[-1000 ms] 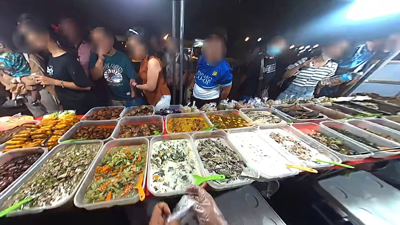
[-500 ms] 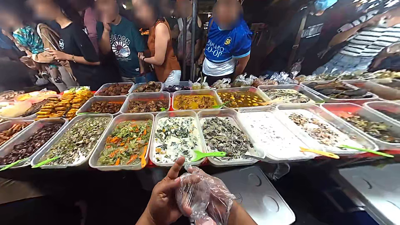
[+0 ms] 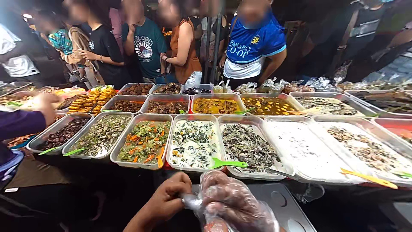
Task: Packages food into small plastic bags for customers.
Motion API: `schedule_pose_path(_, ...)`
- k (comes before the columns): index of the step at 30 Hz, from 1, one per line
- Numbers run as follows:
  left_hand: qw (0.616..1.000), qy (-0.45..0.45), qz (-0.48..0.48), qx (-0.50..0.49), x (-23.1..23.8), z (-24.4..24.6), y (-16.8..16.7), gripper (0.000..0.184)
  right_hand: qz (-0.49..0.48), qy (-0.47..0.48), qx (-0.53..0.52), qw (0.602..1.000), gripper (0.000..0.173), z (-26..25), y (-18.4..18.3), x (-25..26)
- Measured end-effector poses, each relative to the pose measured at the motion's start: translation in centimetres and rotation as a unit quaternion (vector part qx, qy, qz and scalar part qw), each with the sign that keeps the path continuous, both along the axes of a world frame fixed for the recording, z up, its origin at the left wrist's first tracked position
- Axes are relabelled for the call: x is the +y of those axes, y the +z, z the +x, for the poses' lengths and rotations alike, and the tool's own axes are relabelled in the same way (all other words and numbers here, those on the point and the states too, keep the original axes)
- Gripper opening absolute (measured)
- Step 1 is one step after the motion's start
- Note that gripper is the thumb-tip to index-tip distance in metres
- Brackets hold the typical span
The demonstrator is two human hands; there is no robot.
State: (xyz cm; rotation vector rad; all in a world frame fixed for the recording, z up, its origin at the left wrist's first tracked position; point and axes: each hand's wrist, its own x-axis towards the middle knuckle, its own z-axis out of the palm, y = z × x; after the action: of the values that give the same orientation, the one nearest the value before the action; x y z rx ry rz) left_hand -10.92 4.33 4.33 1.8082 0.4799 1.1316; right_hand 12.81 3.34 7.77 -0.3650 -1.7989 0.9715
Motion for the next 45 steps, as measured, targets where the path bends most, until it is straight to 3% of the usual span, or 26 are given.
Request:
schedule_pose_path(2,0.993,0.091,0.059,-0.054,-0.1,-1.2,0.5,0.009,-0.112,-0.037,0.071,0.991,0.035,-0.7,-0.3,0.3)
schedule_pose_path(4,0.982,0.149,0.083,-0.086,-0.5,-1.7,0.9,0.011,-0.349,-0.052,0.118,0.928,0.041,-2.5,-0.7,1.0)
schedule_pose_path(6,0.973,0.186,0.122,-0.055,-0.7,-1.9,0.8,0.011,-0.51,0.076,0.121,0.848,0.048,-4.8,-1.0,1.2)
schedule_pose_path(7,0.971,0.193,0.137,-0.034,-0.7,-2.3,0.5,0.009,-0.531,0.139,0.122,0.827,0.038,-6.1,-0.9,1.1)
schedule_pose_path(9,0.98,0.176,0.087,-0.045,-0.7,-4.2,-0.4,0.014,-0.493,0.149,0.098,0.851,0.011,-8.7,-0.5,1.7)
schedule_pose_path(11,0.978,0.138,-0.075,-0.139,-0.9,-6.9,-1.1,0.046,-0.376,0.054,0.077,0.922,0.011,-11.1,-0.9,3.5)
schedule_pose_path(13,0.954,0.111,-0.21,-0.186,-0.4,-9.2,-1.0,0.073,-0.266,-0.023,0.045,0.963,0.01,-13.7,-1.5,5.5)
schedule_pose_path(14,0.945,0.114,-0.24,-0.189,0.2,-10.0,-0.9,0.068,-0.247,-0.041,0.022,0.968,0.012,-15.3,-1.5,6.2)
schedule_pose_path(17,0.906,0.189,-0.293,-0.24,2.7,-13.8,-0.6,0.011,-0.286,-0.055,0.037,0.956,0.018,-19.7,-1.5,8.5)
schedule_pose_path(18,0.885,0.192,-0.313,-0.285,3.7,-15.9,-0.7,0.006,-0.304,-0.074,0.049,0.949,0.016,-20.9,-1.5,9.6)
schedule_pose_path(22,0.791,0.098,-0.39,-0.462,7.1,-23.7,-0.7,0.018,-0.352,-0.227,0.029,0.908,0.023,-25.5,-1.8,14.1)
schedule_pose_path(24,0.739,0.126,-0.431,-0.503,8.8,-25.0,-0.2,0.014,-0.325,-0.332,-0.003,0.886,0.024,-27.5,-2.2,15.9)
schedule_pose_path(25,0.737,0.162,-0.434,-0.493,9.8,-25.5,0.1,0.018,-0.28,-0.391,-0.033,0.876,0.02,-28.0,-2.6,16.4)
schedule_pose_path(27,0.784,0.229,-0.392,-0.424,11.5,-26.3,-0.1,0.021,-0.193,-0.45,-0.065,0.869,0.032,-28.6,-3.0,16.1)
schedule_pose_path(30,0.898,0.187,-0.266,-0.297,12.5,-26.4,-1.3,0.009,-0.17,-0.366,-0.129,0.906,0.05,-30.9,-2.3,14.3)
schedule_pose_path(32,0.952,0.153,-0.179,-0.194,12.9,-26.1,-2.4,0.008,-0.203,-0.313,-0.196,0.907,0.036,-32.2,-2.4,14.5)
schedule_pose_path(33,0.962,0.178,-0.14,-0.149,13.2,-25.9,-3.0,0.007,-0.259,-0.289,-0.168,0.906,0.024,-32.7,-2.3,15.1)
schedule_pose_path(35,0.952,0.293,-0.062,-0.058,14.2,-26.1,-4.6,0.015,-0.371,-0.205,-0.004,0.906,0.008,-33.2,-2.4,16.1)
schedule_pose_path(36,0.938,0.347,-0.019,-0.014,14.7,-26.6,-5.3,0.024,-0.4,-0.165,0.054,0.9,0.006,-33.4,-2.5,16.3)
schedule_pose_path(38,0.914,0.401,0.054,0.03,15.7,-27.8,-5.9,0.034,-0.402,-0.148,0.061,0.902,0.006,-33.9,-3.1,16.3)
schedule_pose_path(40,0.927,0.365,0.074,0.039,16.1,-28.4,-5.7,0.04,-0.372,-0.183,-0.009,0.91,0.006,-34.3,-4.0,16.6)
schedule_pose_path(43,0.961,0.263,0.016,0.079,15.7,-28.4,-5.7,0.064,-0.357,-0.194,-0.066,0.911,0.009,-34.6,-4.8,17.0)
schedule_pose_path(45,0.971,0.223,-0.079,0.038,15.5,-28.4,-5.5,0.056,-0.375,-0.167,-0.077,0.909,0.01,-34.7,-4.6,17.3)
